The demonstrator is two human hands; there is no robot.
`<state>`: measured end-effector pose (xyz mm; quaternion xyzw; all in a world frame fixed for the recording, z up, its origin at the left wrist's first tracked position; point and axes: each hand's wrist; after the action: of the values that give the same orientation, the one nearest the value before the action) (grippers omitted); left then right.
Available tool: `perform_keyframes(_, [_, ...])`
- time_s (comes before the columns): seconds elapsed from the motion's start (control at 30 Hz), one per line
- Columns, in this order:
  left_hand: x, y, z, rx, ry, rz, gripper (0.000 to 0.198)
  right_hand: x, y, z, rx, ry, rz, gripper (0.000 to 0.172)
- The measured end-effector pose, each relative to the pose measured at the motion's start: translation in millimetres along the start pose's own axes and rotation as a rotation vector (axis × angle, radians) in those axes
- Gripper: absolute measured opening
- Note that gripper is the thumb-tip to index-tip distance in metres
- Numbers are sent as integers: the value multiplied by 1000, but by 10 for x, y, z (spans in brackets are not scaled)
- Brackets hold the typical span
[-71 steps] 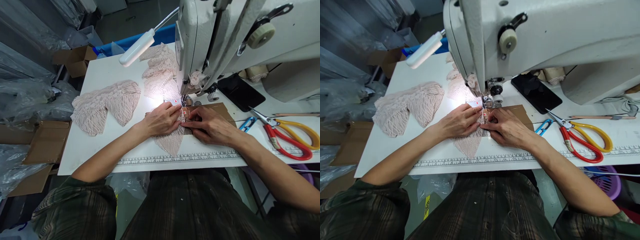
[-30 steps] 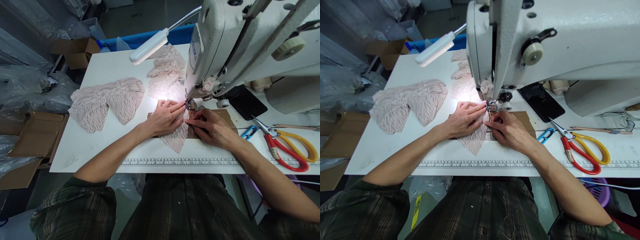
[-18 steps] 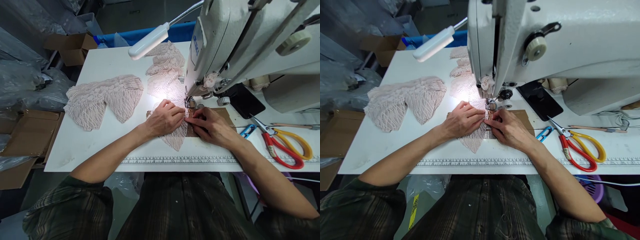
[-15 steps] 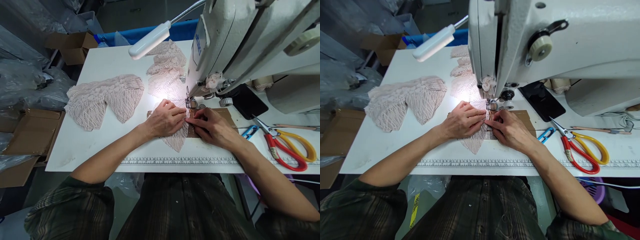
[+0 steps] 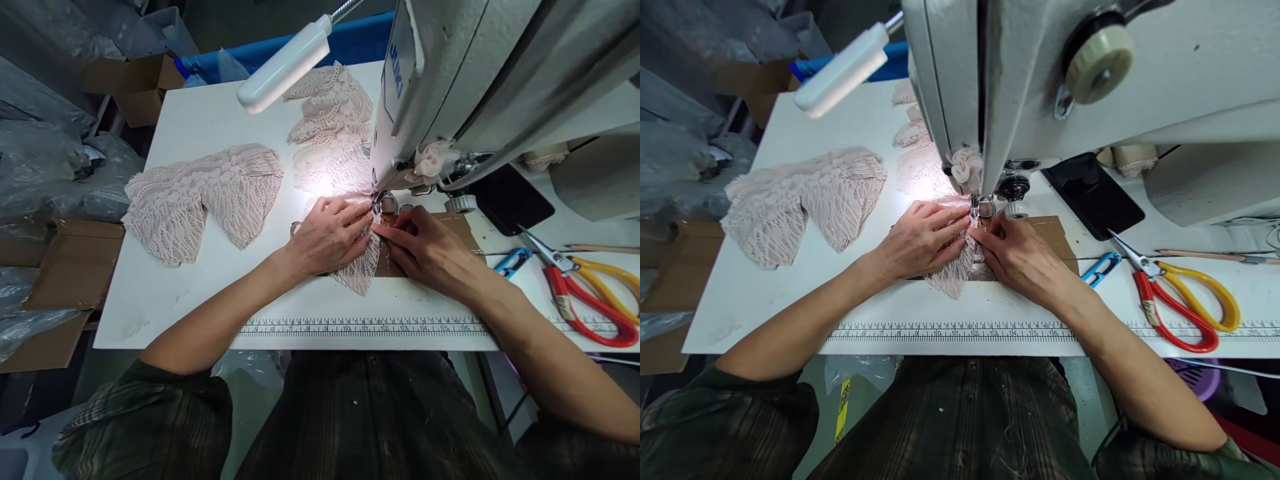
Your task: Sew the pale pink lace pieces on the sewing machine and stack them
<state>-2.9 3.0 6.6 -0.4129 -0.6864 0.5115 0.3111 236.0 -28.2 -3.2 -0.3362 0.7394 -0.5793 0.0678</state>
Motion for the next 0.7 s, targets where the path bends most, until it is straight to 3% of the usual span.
perform_keyframes(0.57, [-6, 128, -37, -69, -182, 71, 37, -26, 51, -100, 33, 45, 36, 31])
perform_keyframes(0.7, [79, 113, -96, -118, -200, 51, 31, -15, 46, -71, 33, 36, 46, 32])
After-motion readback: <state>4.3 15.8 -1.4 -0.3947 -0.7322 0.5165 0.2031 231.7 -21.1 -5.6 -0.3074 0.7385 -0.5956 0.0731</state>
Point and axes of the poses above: each hand's wrist, its own z-axis away from the middle knuckle, its own y-axis out of the palm, x = y × z, and after that the axes turned 9 degrees about y, right-handed
